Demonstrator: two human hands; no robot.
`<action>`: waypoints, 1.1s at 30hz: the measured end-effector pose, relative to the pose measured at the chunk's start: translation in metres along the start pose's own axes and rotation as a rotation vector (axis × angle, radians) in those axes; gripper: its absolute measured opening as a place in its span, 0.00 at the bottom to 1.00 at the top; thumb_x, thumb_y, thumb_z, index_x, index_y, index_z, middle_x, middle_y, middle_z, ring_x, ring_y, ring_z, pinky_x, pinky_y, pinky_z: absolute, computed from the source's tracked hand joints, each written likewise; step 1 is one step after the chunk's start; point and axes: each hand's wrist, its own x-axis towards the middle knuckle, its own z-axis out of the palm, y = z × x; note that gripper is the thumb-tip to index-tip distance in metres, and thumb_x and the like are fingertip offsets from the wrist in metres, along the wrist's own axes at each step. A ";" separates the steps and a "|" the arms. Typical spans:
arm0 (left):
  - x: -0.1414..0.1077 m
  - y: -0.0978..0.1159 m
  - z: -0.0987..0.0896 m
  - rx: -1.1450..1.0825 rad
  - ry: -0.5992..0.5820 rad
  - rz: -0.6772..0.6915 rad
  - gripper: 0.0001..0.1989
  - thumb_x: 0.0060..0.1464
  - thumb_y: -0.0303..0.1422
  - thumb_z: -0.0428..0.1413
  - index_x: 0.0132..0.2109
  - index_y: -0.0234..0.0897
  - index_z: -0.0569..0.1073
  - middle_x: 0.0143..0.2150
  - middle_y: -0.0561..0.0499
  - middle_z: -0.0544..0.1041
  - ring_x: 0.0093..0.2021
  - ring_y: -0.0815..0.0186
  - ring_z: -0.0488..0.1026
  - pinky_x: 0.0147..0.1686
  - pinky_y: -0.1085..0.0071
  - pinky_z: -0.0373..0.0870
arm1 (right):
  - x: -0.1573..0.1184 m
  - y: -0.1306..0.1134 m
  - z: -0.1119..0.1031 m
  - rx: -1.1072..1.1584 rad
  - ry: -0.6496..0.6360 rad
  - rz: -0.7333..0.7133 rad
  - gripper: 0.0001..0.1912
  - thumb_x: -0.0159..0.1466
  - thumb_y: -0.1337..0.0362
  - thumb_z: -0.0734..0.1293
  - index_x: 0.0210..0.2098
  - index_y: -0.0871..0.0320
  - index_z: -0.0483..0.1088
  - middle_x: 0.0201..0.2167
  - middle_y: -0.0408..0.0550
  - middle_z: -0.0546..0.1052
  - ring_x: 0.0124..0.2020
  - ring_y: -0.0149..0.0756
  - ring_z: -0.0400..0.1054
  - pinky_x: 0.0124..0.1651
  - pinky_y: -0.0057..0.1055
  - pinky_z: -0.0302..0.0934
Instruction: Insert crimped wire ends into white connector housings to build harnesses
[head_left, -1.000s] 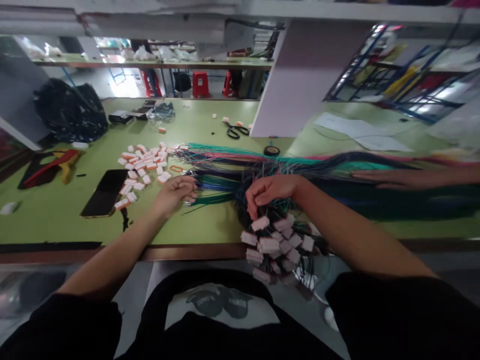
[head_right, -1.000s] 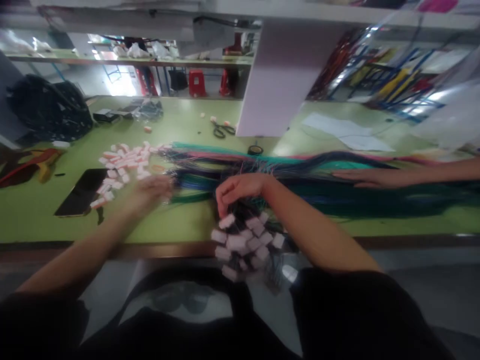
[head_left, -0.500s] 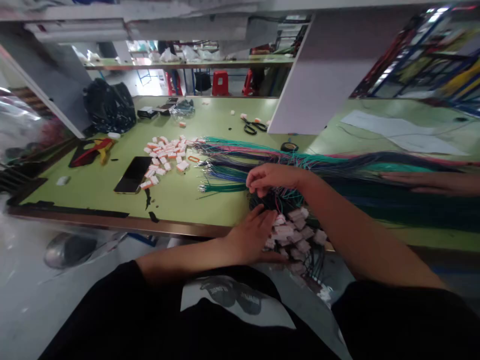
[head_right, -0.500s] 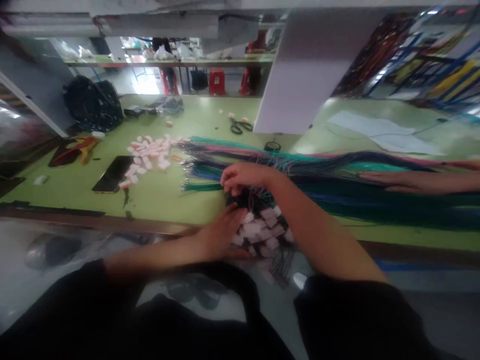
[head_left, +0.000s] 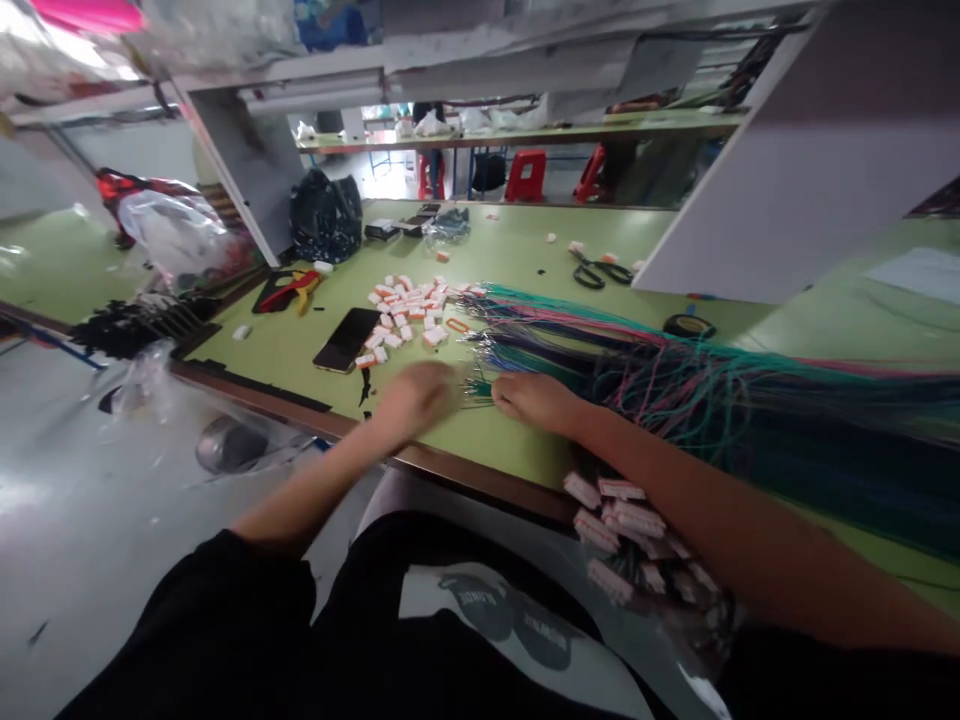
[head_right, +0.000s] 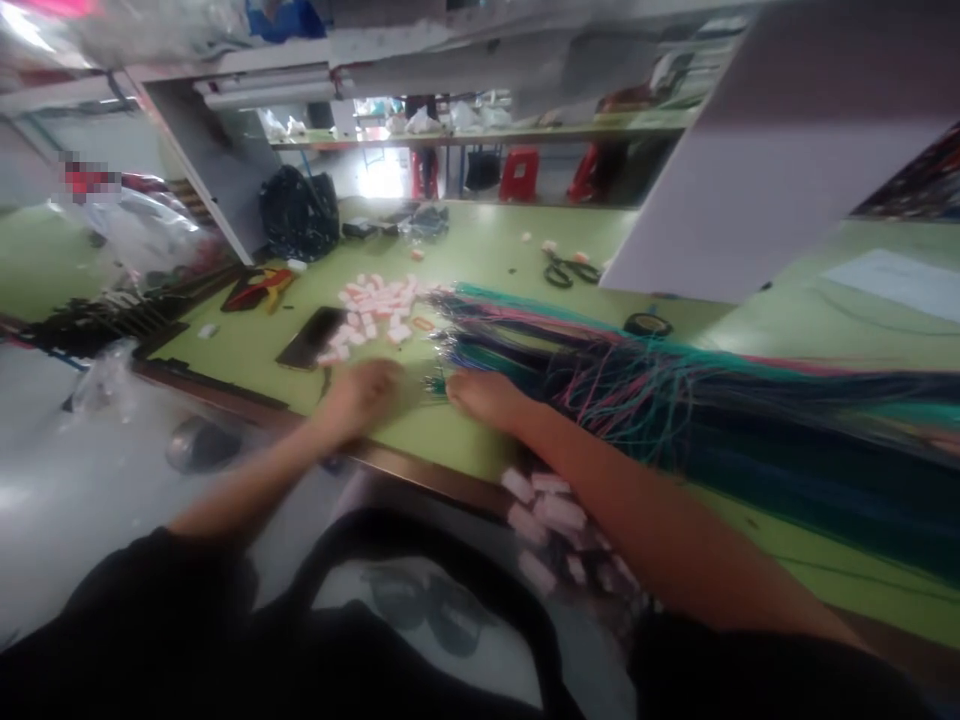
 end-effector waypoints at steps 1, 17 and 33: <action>0.005 -0.018 -0.012 0.153 0.039 -0.156 0.17 0.54 0.26 0.48 0.50 0.31 0.71 0.51 0.39 0.73 0.52 0.57 0.70 0.53 0.60 0.66 | 0.000 0.001 0.001 -0.022 0.018 0.008 0.09 0.62 0.69 0.58 0.35 0.60 0.71 0.36 0.52 0.74 0.36 0.36 0.65 0.30 0.28 0.51; 0.010 -0.059 -0.039 0.261 -0.043 -0.365 0.17 0.58 0.29 0.44 0.48 0.31 0.73 0.40 0.39 0.77 0.40 0.60 0.75 0.39 0.68 0.68 | 0.000 -0.005 -0.001 -0.103 0.012 0.072 0.11 0.64 0.66 0.57 0.40 0.59 0.70 0.43 0.53 0.74 0.43 0.37 0.67 0.35 0.28 0.55; 0.064 -0.002 -0.006 -1.309 -0.288 -0.502 0.06 0.56 0.30 0.54 0.40 0.33 0.67 0.23 0.56 0.71 0.17 0.78 0.66 0.16 0.83 0.59 | -0.006 0.004 -0.002 0.460 0.311 0.169 0.07 0.56 0.67 0.58 0.32 0.58 0.66 0.24 0.42 0.70 0.24 0.29 0.61 0.30 0.26 0.53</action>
